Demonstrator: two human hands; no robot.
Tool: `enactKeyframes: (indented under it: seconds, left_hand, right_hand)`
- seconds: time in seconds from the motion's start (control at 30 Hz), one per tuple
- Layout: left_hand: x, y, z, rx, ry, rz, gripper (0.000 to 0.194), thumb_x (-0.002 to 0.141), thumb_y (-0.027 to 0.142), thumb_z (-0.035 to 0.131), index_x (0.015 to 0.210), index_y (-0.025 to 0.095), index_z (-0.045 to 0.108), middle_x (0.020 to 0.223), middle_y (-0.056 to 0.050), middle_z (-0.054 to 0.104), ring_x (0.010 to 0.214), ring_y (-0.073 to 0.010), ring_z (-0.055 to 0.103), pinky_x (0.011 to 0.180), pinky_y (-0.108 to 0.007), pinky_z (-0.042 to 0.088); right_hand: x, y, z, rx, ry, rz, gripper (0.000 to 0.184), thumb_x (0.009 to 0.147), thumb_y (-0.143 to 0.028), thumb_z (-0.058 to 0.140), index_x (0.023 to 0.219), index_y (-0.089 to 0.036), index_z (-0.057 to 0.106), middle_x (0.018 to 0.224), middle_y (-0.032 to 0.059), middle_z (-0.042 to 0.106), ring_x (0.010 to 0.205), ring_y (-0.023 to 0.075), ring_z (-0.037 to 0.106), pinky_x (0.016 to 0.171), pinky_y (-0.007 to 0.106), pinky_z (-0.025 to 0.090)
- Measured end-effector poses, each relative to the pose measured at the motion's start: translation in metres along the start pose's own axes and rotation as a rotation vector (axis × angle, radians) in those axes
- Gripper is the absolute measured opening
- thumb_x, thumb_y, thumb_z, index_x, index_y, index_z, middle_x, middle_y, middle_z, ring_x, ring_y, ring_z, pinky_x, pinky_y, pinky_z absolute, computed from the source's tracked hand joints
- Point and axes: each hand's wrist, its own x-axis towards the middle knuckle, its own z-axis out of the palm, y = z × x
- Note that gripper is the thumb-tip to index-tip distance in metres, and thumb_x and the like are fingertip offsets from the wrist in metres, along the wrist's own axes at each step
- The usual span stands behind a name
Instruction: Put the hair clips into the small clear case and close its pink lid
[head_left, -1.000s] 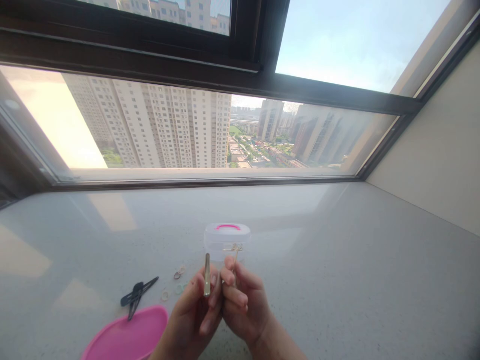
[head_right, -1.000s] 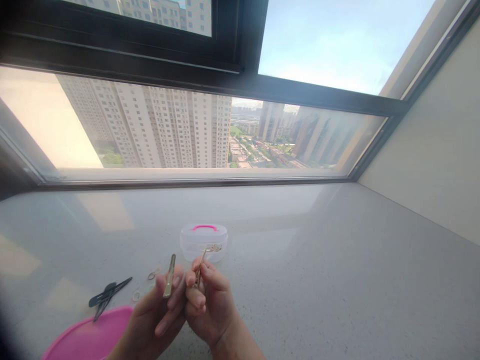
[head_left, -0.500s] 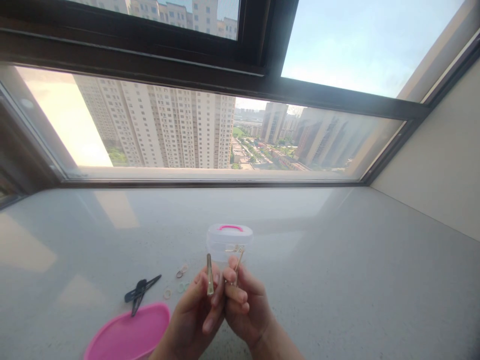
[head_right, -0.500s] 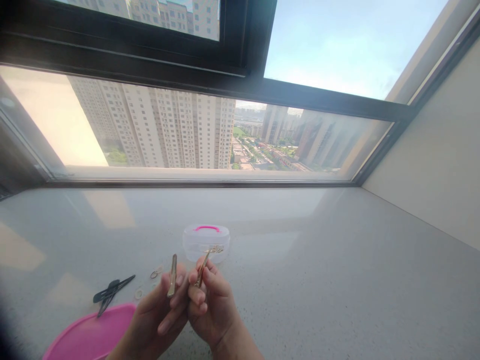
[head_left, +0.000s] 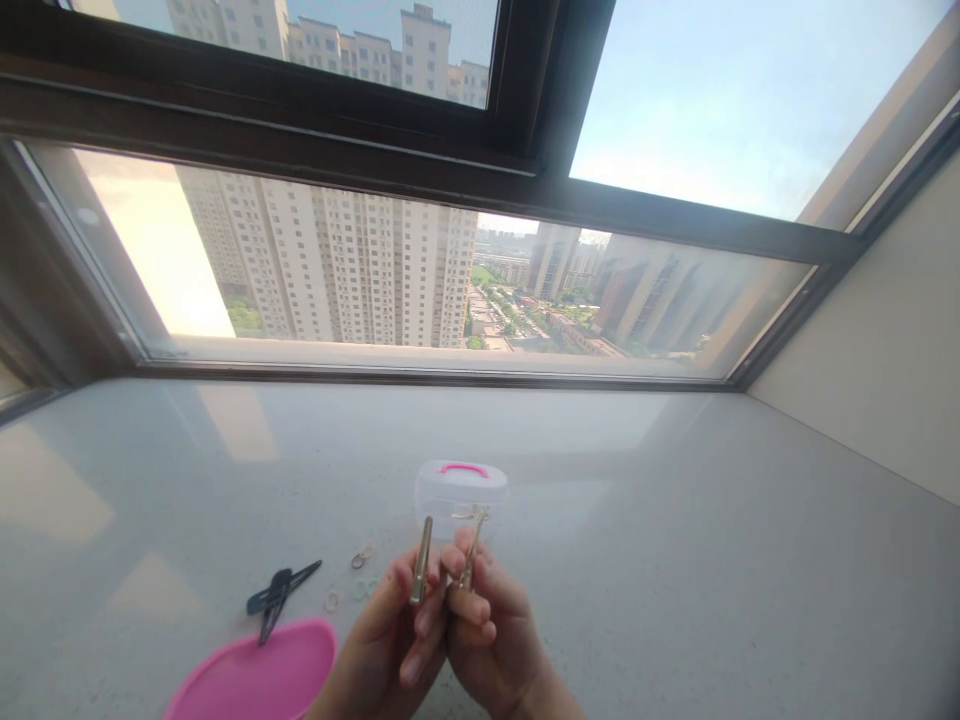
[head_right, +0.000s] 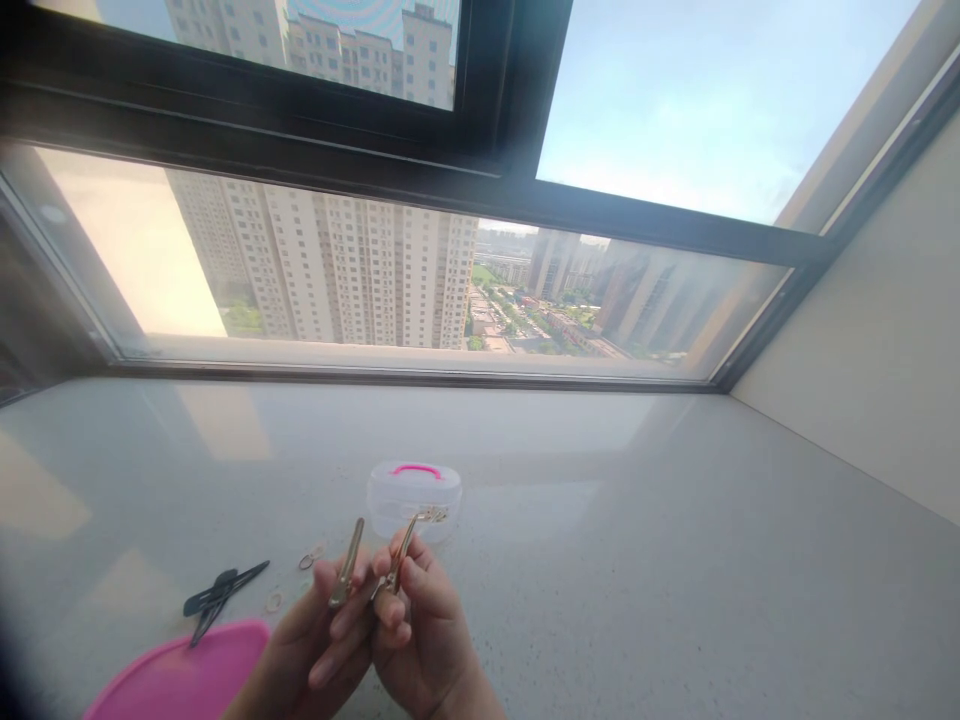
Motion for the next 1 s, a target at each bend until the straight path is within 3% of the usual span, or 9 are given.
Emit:
enactKeyframes:
  seconds: [0.1, 0.3, 0.5, 0.67, 0.77, 0.9, 1.0]
  left_hand:
    - [-0.0009, 0.0002, 0.0002, 0.003, 0.054, -0.002, 0.031, 0.083, 0.045, 0.058, 0.080, 0.015, 0.065, 0.050, 0.008, 0.053, 0.031, 0.0004, 0.038, 0.051, -0.016, 0.043]
    - [-0.0020, -0.0001, -0.0042, 0.006, 0.075, -0.013, 0.031, 0.083, 0.044, 0.059, 0.076, 0.015, 0.064, 0.048, 0.009, 0.051, 0.029, -0.0001, 0.037, 0.049, -0.016, 0.043]
    - [-0.0019, 0.0026, 0.0018, -0.030, 0.081, -0.035, 0.032, 0.084, 0.043, 0.058, 0.073, 0.014, 0.064, 0.053, 0.007, 0.056, 0.029, 0.0007, 0.033, 0.048, -0.017, 0.045]
    - [-0.0035, 0.0046, 0.0053, -0.028, 0.099, -0.038, 0.024, 0.082, 0.037, 0.062, 0.076, 0.015, 0.066, 0.051, 0.007, 0.054, 0.029, 0.0012, 0.032, 0.037, -0.010, 0.033]
    - [-0.0039, 0.0045, 0.0044, -0.021, 0.079, -0.025, 0.023, 0.082, 0.037, 0.062, 0.077, 0.016, 0.066, 0.052, 0.007, 0.054, 0.029, 0.0020, 0.025, 0.035, -0.009, 0.028]
    - [-0.0035, 0.0035, 0.0044, -0.025, 0.016, -0.011, 0.023, 0.082, 0.039, 0.061, 0.079, 0.017, 0.065, 0.050, 0.009, 0.050, 0.030, 0.0008, 0.018, 0.038, -0.010, 0.031]
    - [-0.0034, 0.0029, 0.0043, -0.023, -0.019, -0.006, 0.024, 0.083, 0.040, 0.060, 0.079, 0.017, 0.065, 0.051, 0.009, 0.050, 0.030, 0.0013, 0.014, 0.040, -0.010, 0.034]
  right_hand:
    - [0.0003, -0.0003, 0.0017, 0.000, 0.003, -0.003, 0.019, 0.074, -0.020, 0.075, 0.083, -0.014, 0.060, 0.078, -0.0013, 0.064, 0.040, -0.0042, 0.040, 0.032, 0.001, 0.030]
    - [0.0007, 0.0015, 0.0011, -0.016, 0.020, -0.017, 0.021, 0.073, -0.021, 0.075, 0.082, -0.015, 0.058, 0.075, -0.0012, 0.065, 0.039, -0.0029, 0.043, 0.032, 0.003, 0.030]
    - [0.0009, 0.0045, 0.0002, -0.033, -0.075, -0.026, 0.017, 0.076, -0.023, 0.072, 0.082, -0.017, 0.057, 0.071, -0.0032, 0.067, 0.035, -0.0015, 0.044, 0.029, 0.005, 0.031]
    - [0.0017, 0.0030, 0.0020, -0.029, -0.084, -0.023, 0.018, 0.074, -0.022, 0.074, 0.081, -0.015, 0.058, 0.070, -0.0039, 0.066, 0.036, -0.0027, 0.045, 0.030, 0.004, 0.029]
    - [0.0017, 0.0020, 0.0028, -0.054, -0.074, -0.022, 0.021, 0.072, -0.022, 0.076, 0.084, -0.016, 0.060, 0.069, -0.0041, 0.065, 0.034, -0.0029, 0.043, 0.028, 0.004, 0.028]
    - [0.0007, 0.0018, 0.0008, -0.087, -0.064, -0.024, 0.035, 0.069, -0.025, 0.079, 0.099, -0.018, 0.064, 0.067, -0.0051, 0.065, 0.033, -0.0020, 0.042, 0.028, 0.005, 0.029]
    - [0.0000, 0.0020, -0.0010, -0.094, -0.074, -0.018, 0.036, 0.067, -0.027, 0.081, 0.099, -0.017, 0.066, 0.065, -0.0051, 0.064, 0.034, -0.0021, 0.042, 0.029, 0.005, 0.030]
